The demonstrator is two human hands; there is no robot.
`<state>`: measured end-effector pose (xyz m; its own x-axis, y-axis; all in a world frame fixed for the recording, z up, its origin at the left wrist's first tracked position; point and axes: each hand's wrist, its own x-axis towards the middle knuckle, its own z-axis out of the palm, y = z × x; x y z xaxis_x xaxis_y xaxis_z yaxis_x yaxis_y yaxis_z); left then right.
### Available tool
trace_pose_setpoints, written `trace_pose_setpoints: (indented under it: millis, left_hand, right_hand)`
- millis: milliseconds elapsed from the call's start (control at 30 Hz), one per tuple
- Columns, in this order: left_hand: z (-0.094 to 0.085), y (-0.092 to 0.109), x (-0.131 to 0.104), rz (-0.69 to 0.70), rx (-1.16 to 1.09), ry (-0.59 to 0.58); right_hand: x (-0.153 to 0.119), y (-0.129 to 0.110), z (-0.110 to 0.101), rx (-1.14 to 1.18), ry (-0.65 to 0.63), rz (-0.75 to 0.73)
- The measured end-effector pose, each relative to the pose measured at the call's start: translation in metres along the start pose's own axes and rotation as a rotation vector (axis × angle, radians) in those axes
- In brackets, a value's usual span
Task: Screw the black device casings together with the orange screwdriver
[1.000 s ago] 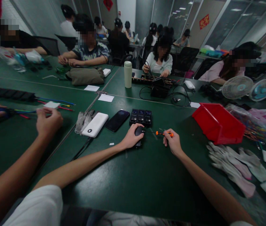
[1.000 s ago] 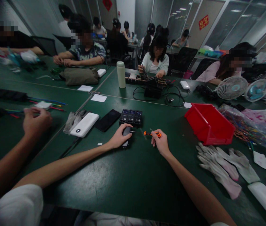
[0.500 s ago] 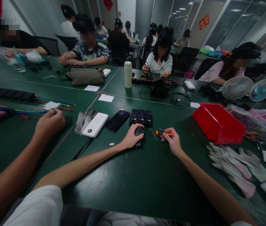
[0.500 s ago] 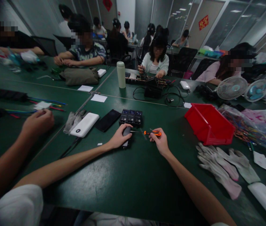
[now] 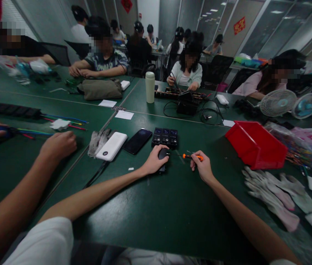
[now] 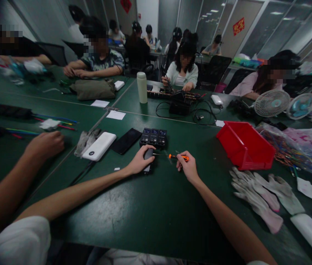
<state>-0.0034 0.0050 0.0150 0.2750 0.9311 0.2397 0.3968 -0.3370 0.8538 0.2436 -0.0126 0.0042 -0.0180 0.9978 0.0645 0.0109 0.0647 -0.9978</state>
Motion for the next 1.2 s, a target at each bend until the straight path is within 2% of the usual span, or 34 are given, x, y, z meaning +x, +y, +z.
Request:
trace_pose_setpoints:
  millis: [200, 667, 967, 1200]
  left_hand:
    - [0.0, -0.001, 0.0, 0.001, -0.006, -0.001]
    - [0.0, -0.001, 0.0, -0.006, -0.008, 0.002]
    - [0.001, -0.003, 0.0, -0.003, -0.003, -0.003]
    - [0.0, -0.003, 0.0, 0.006, -0.008, -0.007]
  right_hand:
    - [0.0, -0.001, 0.0, 0.029, -0.007, -0.045]
    - [-0.001, -0.007, 0.0, 0.059, -0.056, -0.04]
    - [0.001, 0.003, -0.002, 0.055, -0.019, -0.002]
    - [0.001, 0.001, -0.001, 0.023, -0.013, -0.026]
